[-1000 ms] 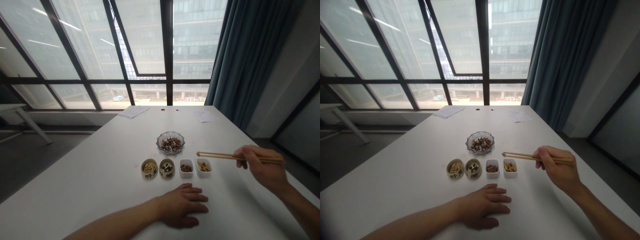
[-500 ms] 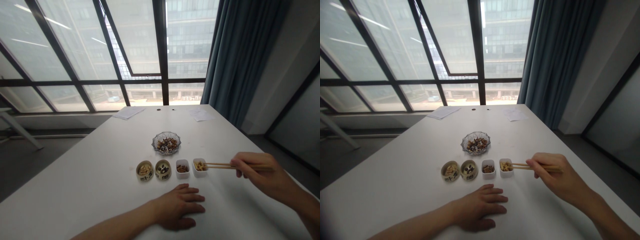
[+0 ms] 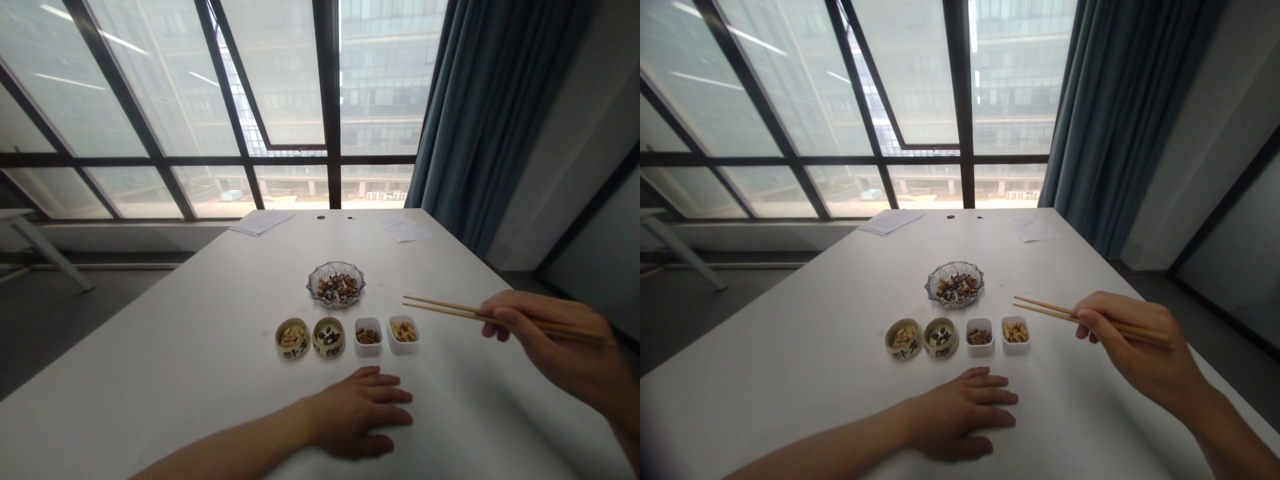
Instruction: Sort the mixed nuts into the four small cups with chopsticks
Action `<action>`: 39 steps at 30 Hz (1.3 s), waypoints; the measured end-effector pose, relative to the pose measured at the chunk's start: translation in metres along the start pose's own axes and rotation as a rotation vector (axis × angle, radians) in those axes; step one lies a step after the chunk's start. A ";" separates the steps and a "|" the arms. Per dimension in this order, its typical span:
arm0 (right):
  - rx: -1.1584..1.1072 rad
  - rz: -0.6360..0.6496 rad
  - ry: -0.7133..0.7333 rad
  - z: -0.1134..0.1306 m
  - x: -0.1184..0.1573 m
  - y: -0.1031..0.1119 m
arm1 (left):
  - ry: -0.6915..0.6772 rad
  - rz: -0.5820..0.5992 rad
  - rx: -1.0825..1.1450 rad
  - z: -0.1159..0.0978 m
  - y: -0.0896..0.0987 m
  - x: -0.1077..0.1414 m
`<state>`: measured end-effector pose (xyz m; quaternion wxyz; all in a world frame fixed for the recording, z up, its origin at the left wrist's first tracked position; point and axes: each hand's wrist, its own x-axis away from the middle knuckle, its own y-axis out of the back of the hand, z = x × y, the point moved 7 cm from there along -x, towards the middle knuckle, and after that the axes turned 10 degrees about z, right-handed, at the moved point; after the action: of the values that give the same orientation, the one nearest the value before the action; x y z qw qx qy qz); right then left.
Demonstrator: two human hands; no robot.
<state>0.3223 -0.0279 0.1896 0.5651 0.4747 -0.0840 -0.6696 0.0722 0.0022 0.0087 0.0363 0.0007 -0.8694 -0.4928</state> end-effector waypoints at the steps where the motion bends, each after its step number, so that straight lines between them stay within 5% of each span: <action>1: -0.006 0.008 0.009 -0.001 -0.002 -0.001 | 0.002 0.001 0.001 0.000 0.000 0.000; 19: -0.246 0.119 -0.049 0.003 -0.060 -0.063 | -0.010 -0.010 -0.018 0.001 -0.001 0.001; 29: -0.559 0.241 -0.152 0.012 -0.105 -0.124 | -0.024 -0.015 0.012 0.001 -0.001 0.001; 39: -0.718 0.268 -0.216 -0.010 -0.135 -0.150 | -0.026 0.012 0.006 0.000 -0.001 0.002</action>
<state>0.2159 0.1416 0.1602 0.7654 0.1584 0.0354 -0.6228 0.0706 0.0015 0.0076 0.0278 -0.0108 -0.8712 -0.4901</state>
